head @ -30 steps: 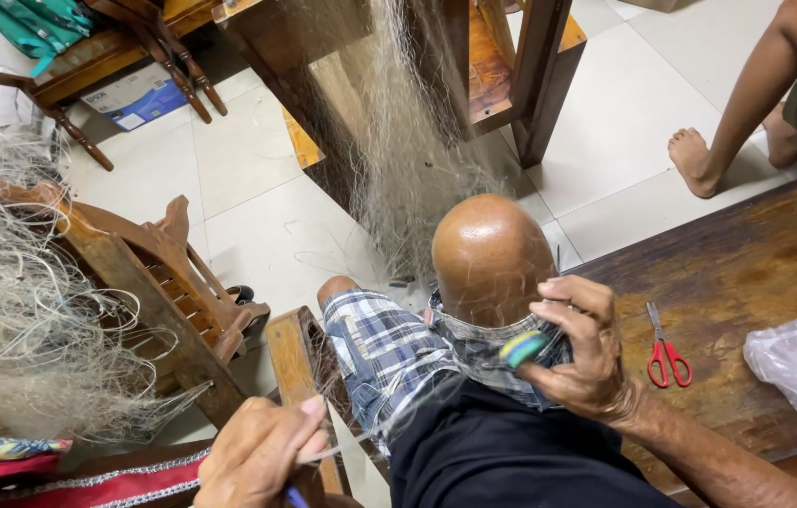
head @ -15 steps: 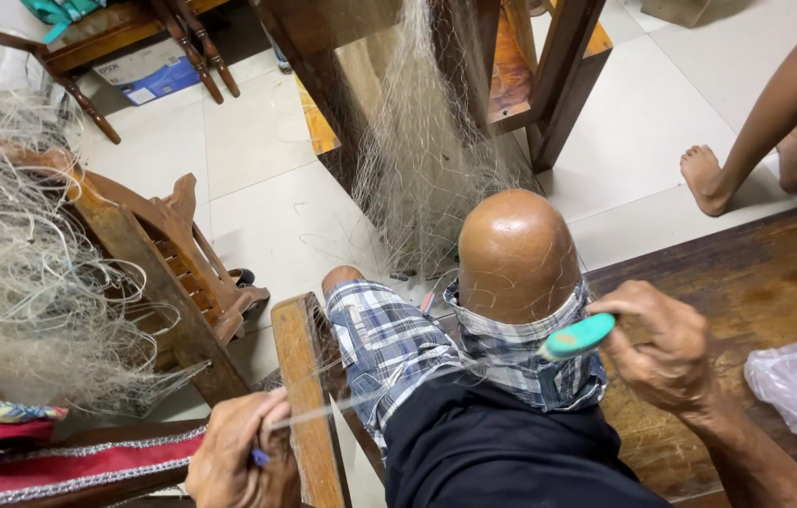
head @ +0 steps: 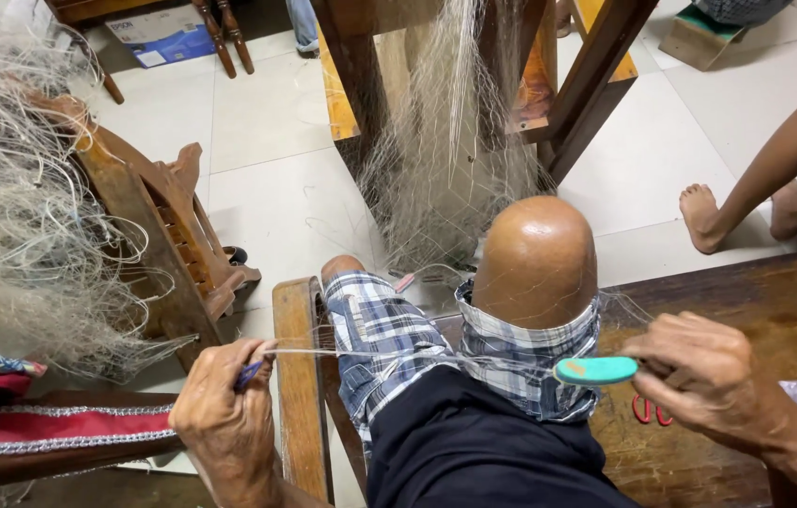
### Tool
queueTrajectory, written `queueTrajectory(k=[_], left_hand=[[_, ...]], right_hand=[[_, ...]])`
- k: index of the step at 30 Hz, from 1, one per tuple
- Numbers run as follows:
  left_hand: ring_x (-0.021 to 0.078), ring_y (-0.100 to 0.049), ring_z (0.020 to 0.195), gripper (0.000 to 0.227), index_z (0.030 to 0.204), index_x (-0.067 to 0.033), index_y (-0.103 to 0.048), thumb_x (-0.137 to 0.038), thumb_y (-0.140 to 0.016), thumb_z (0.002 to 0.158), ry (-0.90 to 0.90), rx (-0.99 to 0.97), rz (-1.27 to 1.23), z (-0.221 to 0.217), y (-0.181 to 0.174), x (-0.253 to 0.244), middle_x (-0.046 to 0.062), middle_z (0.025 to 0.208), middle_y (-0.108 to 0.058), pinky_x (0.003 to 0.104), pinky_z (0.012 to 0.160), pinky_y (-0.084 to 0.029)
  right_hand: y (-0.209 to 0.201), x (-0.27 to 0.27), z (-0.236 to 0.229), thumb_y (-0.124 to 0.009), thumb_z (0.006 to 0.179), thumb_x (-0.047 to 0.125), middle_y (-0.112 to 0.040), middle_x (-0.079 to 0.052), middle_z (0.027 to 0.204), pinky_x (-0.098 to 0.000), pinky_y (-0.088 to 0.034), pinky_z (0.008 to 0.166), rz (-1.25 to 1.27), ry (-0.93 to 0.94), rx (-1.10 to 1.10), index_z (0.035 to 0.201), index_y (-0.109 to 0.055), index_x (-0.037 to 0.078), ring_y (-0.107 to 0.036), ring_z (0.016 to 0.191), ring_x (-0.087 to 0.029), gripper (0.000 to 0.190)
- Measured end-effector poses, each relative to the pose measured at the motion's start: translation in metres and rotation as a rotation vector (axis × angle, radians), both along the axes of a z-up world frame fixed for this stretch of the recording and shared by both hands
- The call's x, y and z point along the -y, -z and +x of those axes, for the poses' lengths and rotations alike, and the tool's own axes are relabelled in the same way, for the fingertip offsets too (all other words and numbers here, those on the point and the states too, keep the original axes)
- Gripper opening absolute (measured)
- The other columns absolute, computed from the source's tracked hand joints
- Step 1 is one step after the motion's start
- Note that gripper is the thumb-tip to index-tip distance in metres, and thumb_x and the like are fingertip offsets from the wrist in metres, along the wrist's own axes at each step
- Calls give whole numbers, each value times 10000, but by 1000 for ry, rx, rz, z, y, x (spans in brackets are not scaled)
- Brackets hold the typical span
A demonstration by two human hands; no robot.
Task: Weaving or repairing a fishing net using a shuttle and scissors
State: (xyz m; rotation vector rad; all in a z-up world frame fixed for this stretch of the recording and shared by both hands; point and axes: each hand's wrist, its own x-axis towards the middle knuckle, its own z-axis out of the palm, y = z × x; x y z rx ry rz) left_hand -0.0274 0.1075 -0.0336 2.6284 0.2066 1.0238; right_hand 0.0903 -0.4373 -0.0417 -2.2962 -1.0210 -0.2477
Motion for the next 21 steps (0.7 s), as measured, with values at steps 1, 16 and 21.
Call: queueTrajectory(k=[1, 16, 21], left_hand=[[192, -795, 923, 250, 1238, -80, -892, -314, -840, 1166, -5, 1, -3, 2, 4, -4, 58, 1068, -873, 367, 775, -653], [230, -821, 1029, 77, 1158, -68, -909, -62, -835, 1135, 93, -9, -184, 20, -2, 1, 67, 1108, -853, 373, 967, -643], [213, -814, 1048, 108, 1204, -89, -911, -149, -841, 1148, 70, -50, -204, 13, -5, 0, 56, 1156, -846, 367, 947, -665]], right_hand=[[-2, -2, -1, -846, 988, 200, -658, 9, 741, -405, -475, 674, -3, -5, 1, 1117, -856, 136, -606, 665, -211, 145], [11, -32, -11, -877, 1032, 539, -782, 3, 1306, -476, -595, 972, -316, -254, 50, 1330, -831, 286, -708, 1152, -280, 394], [-56, -40, 15, -921, 956, 432, -891, -51, 1096, -407, -683, 874, -107, -145, 191, 1158, -879, 142, -820, 922, -216, 356]])
